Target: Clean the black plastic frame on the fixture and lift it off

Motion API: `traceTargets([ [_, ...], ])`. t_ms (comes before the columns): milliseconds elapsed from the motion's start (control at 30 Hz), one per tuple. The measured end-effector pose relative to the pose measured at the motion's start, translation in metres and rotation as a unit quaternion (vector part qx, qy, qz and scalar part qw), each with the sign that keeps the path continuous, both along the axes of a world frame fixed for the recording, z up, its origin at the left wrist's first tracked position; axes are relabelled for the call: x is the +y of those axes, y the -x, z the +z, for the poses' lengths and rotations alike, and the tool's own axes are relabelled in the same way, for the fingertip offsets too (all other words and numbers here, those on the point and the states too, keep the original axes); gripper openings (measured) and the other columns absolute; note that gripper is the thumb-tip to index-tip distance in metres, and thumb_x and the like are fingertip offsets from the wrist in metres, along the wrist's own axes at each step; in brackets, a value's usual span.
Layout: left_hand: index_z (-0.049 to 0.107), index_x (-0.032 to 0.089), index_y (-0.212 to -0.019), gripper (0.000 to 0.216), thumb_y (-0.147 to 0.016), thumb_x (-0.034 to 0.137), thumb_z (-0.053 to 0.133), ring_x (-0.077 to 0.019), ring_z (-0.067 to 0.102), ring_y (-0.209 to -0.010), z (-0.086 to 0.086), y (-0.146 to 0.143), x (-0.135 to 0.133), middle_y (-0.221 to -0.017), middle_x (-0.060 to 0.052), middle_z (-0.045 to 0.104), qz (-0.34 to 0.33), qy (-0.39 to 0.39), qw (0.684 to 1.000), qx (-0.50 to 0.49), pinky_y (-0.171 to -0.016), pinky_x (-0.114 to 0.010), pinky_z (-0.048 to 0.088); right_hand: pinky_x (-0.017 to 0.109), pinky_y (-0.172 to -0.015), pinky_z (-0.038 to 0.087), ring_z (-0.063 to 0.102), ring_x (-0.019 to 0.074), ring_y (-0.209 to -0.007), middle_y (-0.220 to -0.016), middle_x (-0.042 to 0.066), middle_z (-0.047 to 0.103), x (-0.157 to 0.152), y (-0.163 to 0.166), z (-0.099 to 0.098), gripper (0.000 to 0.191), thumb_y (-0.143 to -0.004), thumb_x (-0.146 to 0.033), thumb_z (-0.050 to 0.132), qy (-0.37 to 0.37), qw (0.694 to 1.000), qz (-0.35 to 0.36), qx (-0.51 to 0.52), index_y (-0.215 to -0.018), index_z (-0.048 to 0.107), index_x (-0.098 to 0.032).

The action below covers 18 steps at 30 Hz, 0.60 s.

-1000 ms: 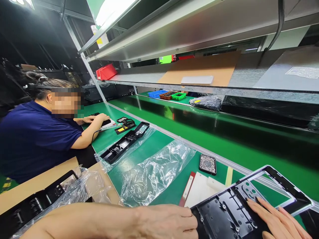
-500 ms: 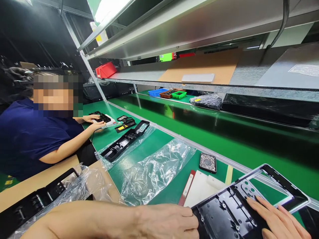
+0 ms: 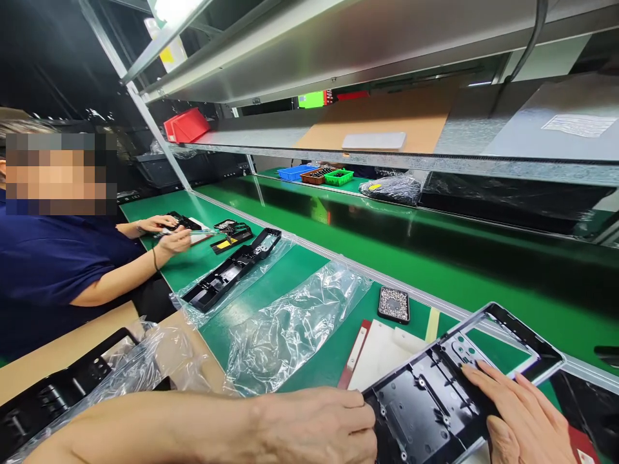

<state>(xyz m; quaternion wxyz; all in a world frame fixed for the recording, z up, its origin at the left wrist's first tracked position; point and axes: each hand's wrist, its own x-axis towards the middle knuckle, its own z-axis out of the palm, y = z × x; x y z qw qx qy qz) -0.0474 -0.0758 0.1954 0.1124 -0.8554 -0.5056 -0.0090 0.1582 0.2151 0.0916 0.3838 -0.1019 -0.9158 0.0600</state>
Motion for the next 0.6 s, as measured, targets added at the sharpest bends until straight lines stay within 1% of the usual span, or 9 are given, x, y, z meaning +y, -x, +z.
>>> traceTargets([
  [100, 0.066, 0.01, -0.094, 0.005, -0.091, 0.013, 0.065, -0.0162, 0.043, -0.076, 0.001, -0.001, 0.0, -0.086, -0.003, 0.047, 0.0, -0.013, 1.0, 0.007, -0.067, -0.032, 0.044, 0.051, -0.109, 0.046, 0.056, 0.0353, -0.129, -0.122, 0.012, 0.068, -0.002, -0.003, 0.001, 0.059, -0.105, -0.06, 0.034, -0.001, 1.0, -0.012, -0.01, -0.134, 0.067, -0.02],
  [167, 0.066, 0.01, -0.094, 0.007, -0.088, 0.013, 0.068, -0.0164, 0.043, -0.075, 0.002, 0.0, 0.0, -0.085, -0.003, 0.047, -0.001, -0.019, 1.0, 0.012, -0.066, -0.032, 0.043, 0.051, -0.111, 0.044, 0.056, 0.0347, -0.13, -0.125, 0.011, 0.068, -0.003, -0.003, 0.003, 0.055, -0.106, -0.056, 0.035, -0.008, 1.0, -0.007, -0.013, -0.135, 0.066, -0.021],
  [267, 0.066, 0.011, -0.088, 0.009, -0.084, 0.016, 0.073, -0.0162, 0.043, -0.074, 0.004, 0.0, 0.0, -0.083, -0.003, 0.047, -0.002, -0.019, 1.0, 0.007, -0.067, -0.031, 0.045, 0.052, -0.118, 0.035, 0.057, 0.0319, -0.129, -0.131, 0.009, 0.066, -0.002, 0.002, 0.006, 0.046, -0.107, -0.044, 0.036, -0.032, 0.999, 0.028, -0.011, -0.138, 0.061, -0.021],
  [367, 0.066, 0.011, -0.088, 0.008, -0.085, 0.016, 0.072, -0.0162, 0.043, -0.074, 0.004, 0.001, -0.001, -0.084, -0.003, 0.047, -0.006, -0.025, 1.0, 0.015, -0.067, -0.031, 0.044, 0.052, -0.122, 0.029, 0.057, 0.0298, -0.129, -0.134, 0.008, 0.064, -0.005, 0.008, 0.009, 0.042, -0.107, -0.034, 0.036, -0.046, 0.998, 0.052, -0.008, -0.14, 0.057, -0.02],
  [500, 0.067, 0.011, -0.093, 0.006, -0.088, 0.014, 0.069, -0.0169, 0.045, -0.075, 0.0, 0.002, -0.002, -0.086, -0.004, 0.05, -0.009, -0.037, 0.999, 0.029, -0.067, -0.033, 0.045, 0.051, -0.122, 0.028, 0.057, 0.0295, -0.129, -0.136, 0.008, 0.063, -0.006, 0.012, 0.013, 0.041, -0.106, -0.032, 0.036, -0.044, 0.998, 0.043, -0.009, -0.14, 0.057, -0.021],
  [600, 0.066, 0.011, -0.094, 0.004, -0.092, 0.014, 0.067, -0.0173, 0.047, -0.077, 0.001, 0.008, -0.005, -0.087, -0.004, 0.054, 0.017, -0.019, 1.0, 0.004, -0.072, -0.034, 0.047, 0.056, -0.12, 0.029, 0.052, 0.034, -0.134, -0.145, 0.01, 0.056, 0.005, 0.004, 0.007, 0.046, -0.105, -0.036, 0.038, -0.043, 0.998, 0.038, -0.013, -0.148, 0.051, -0.023],
])
